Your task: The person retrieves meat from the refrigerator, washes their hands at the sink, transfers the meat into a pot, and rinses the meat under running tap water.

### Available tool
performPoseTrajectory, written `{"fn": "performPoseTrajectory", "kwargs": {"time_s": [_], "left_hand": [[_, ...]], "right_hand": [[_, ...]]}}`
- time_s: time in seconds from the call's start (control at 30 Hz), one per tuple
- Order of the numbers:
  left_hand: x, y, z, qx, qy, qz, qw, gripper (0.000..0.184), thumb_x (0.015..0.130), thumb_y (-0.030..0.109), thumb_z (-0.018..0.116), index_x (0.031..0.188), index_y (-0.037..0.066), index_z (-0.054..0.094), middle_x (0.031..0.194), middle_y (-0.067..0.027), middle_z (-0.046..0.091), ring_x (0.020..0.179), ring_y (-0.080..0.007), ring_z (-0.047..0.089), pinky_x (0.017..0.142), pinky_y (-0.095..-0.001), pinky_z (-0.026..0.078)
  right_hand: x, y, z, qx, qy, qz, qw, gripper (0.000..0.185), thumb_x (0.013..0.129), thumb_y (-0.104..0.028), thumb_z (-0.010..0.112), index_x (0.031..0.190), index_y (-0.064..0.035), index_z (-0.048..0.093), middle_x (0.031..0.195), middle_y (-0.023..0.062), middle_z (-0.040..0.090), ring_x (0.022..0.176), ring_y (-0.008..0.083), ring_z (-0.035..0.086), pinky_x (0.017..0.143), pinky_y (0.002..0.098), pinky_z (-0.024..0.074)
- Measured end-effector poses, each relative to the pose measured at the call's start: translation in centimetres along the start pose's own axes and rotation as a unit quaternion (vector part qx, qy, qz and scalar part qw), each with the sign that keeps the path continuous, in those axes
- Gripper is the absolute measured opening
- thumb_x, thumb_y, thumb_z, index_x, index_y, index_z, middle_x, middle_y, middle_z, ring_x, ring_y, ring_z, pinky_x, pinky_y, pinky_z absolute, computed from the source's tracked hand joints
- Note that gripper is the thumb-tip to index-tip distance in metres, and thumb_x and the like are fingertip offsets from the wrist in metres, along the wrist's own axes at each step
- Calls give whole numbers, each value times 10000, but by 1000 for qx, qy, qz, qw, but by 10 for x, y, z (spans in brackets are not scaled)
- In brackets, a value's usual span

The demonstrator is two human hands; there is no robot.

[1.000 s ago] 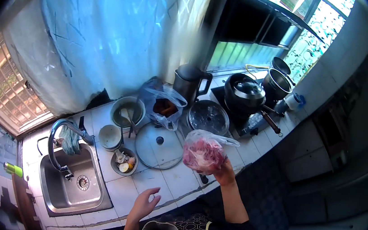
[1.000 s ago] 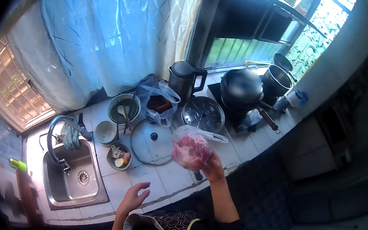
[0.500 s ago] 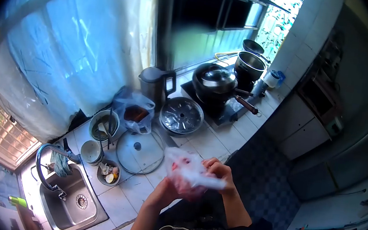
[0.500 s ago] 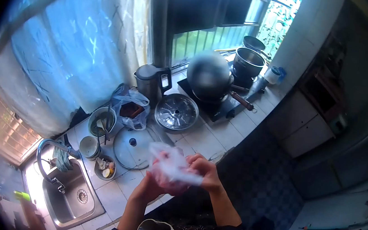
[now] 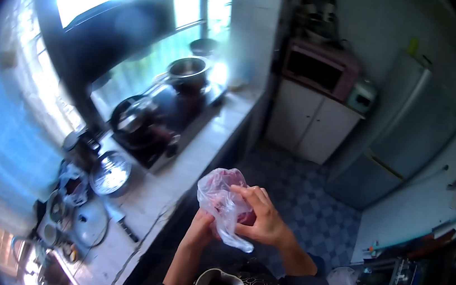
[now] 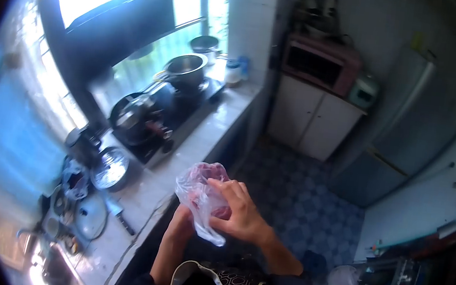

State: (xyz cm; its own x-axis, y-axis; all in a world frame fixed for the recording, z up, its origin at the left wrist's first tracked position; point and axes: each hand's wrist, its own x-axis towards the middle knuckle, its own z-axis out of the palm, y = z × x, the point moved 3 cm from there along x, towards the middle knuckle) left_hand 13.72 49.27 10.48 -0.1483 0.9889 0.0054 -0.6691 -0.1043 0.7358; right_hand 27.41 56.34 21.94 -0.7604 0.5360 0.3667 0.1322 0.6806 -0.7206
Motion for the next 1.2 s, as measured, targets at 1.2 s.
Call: {"fn": "performPoseTrajectory", "kwargs": {"time_s": [1.2], "left_hand": [[450,-141,377,32,-397,-98,912,516,912,290,270,1308,-35,212,1272,-204,368,1161,-272,403,979,-355,308]], "right_hand": [[-54,274,-432,595,499,-102,622,378,872,-331,407,1023,2,502,909,120,579,751,204,566,618,306,464]]}}
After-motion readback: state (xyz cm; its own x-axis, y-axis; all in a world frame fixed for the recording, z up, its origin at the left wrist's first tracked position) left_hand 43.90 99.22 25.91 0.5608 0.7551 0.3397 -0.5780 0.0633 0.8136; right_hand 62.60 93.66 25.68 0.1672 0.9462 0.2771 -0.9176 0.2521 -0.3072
